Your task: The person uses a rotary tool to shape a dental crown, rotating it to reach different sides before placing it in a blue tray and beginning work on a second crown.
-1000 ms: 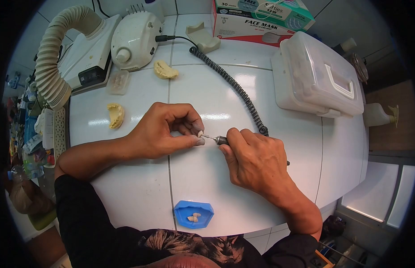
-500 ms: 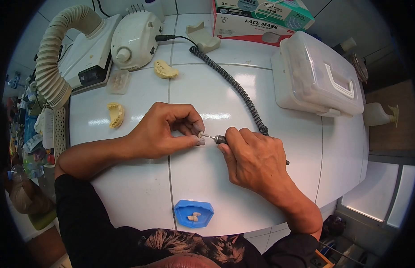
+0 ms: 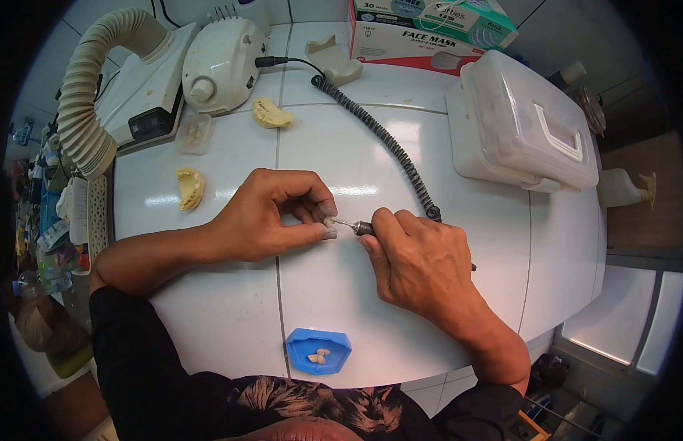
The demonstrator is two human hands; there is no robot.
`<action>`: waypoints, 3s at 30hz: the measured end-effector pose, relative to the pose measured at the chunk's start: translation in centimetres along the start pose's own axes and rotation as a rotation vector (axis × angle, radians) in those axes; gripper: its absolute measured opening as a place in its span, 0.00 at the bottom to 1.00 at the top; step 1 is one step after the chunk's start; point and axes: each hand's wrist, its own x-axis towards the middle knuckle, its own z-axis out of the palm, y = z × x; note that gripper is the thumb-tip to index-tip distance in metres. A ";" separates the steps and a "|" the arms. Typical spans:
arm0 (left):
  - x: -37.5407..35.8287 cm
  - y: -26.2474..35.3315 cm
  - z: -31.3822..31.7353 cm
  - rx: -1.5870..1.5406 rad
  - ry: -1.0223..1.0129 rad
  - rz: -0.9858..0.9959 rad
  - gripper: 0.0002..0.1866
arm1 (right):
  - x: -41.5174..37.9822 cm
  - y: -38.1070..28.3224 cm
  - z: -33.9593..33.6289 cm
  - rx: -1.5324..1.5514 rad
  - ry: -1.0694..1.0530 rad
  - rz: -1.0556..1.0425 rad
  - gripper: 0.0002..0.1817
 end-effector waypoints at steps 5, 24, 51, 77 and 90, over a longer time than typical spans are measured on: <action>-0.1 0.2 0.1 0.017 0.015 0.008 0.12 | -0.1 0.0 -0.1 -0.001 -0.003 -0.003 0.12; -0.1 0.2 0.1 -0.001 0.028 -0.028 0.12 | -0.1 0.0 -0.1 -0.016 -0.017 -0.002 0.11; -0.2 0.5 -0.1 0.005 0.002 -0.031 0.10 | -0.1 -0.1 0.1 -0.016 0.003 0.015 0.12; -0.1 0.3 0.1 0.004 0.035 -0.039 0.12 | -0.1 -0.2 0.2 -0.029 0.020 -0.016 0.12; -0.2 0.5 0.0 0.005 0.004 -0.042 0.13 | -0.1 -0.1 0.3 -0.021 0.022 0.002 0.12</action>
